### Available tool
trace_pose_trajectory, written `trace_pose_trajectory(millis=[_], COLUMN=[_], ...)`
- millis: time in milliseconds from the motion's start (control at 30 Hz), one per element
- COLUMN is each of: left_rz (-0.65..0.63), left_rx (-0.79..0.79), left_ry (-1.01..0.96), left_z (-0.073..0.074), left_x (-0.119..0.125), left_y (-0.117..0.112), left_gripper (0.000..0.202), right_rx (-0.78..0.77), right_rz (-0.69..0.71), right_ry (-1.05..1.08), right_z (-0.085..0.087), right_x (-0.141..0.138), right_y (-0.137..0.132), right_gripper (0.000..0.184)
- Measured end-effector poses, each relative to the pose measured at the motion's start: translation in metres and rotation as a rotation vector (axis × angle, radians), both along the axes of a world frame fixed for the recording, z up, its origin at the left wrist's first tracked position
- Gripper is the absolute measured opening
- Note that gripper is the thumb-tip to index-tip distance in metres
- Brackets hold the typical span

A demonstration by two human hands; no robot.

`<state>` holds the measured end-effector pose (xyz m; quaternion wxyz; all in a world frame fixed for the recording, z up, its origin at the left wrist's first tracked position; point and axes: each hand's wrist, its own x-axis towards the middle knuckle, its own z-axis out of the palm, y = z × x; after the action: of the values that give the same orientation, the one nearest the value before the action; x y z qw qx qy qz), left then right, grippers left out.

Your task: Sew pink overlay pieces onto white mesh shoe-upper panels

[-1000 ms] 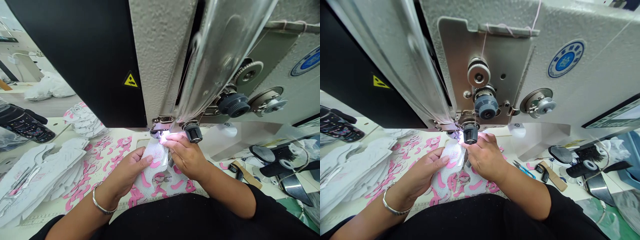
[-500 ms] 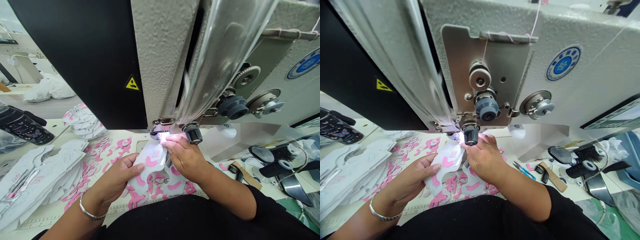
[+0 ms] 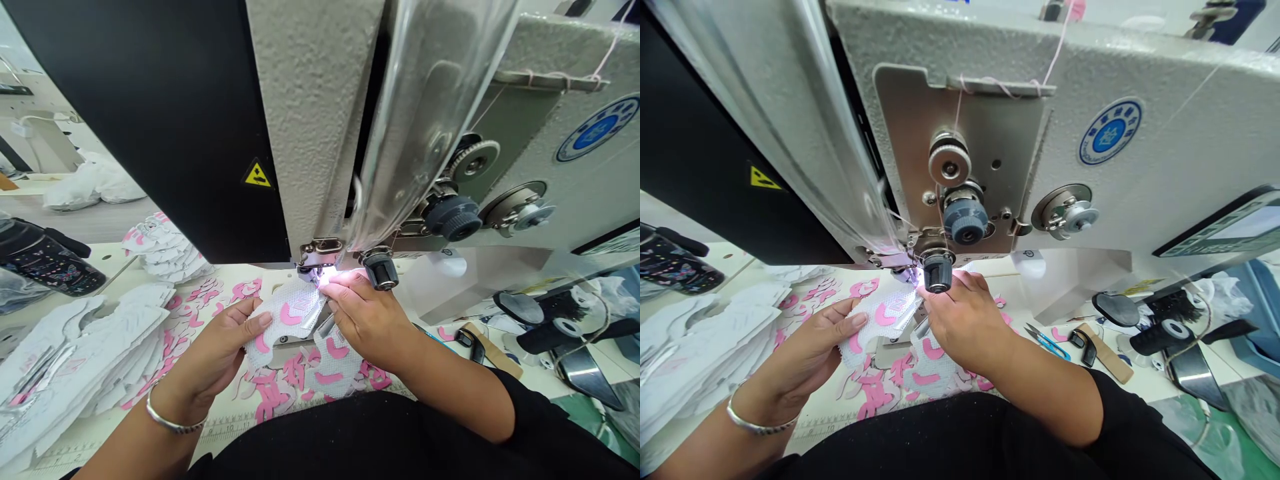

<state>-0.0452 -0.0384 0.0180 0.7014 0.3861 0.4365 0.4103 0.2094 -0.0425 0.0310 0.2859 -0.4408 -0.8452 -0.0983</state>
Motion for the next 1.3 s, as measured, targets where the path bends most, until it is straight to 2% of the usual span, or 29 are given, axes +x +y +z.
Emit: trace_pose_trajectory(millis=[167,367,533,667,800,867,1000,1300], left_rz=[0.069,0.118,0.212,0.223,0.349,0.294,0.123,0.134], left_rx=[0.003,0.052,0.052,0.025,-0.042,-0.063,0.04,0.205], left_ry=[0.044,0.097,0.073,-0.053,-0.225,-0.273,-0.241,-0.048], left_z=[0.003,0.013,0.021,0.015,0.001,-0.004,-0.01,-0.012], left_x=[-0.004,-0.01,-0.006,-0.004,-0.004,-0.003,0.003,0.018], left_y=[0.014,0.037,0.042,0.034,0.021,0.014,0.008,0.013], left_gripper=[0.039,0.028,0.029,0.021,0.02,0.021,0.022,0.022], right_rx=[0.06,0.118,0.072,-0.019,-0.064,-0.081,-0.077,-0.045], right_rz=[-0.003,0.022,0.013,-0.051,-0.043,-0.025,0.013,0.067], right_ry=[-0.016,0.019,0.066,0.061,0.067,0.096,0.146,0.205], right_z=[0.0,-0.002,0.004,0.008,0.007,0.007,0.006,-0.005], right_x=[-0.005,-0.006,-0.002,0.0,0.001,0.002,0.001,0.002], right_y=[-0.005,-0.009,-0.003,0.003,0.006,0.007,0.007,0.005], right_gripper=[0.033,0.033,0.03,0.031,0.027,0.027,0.028,0.028])
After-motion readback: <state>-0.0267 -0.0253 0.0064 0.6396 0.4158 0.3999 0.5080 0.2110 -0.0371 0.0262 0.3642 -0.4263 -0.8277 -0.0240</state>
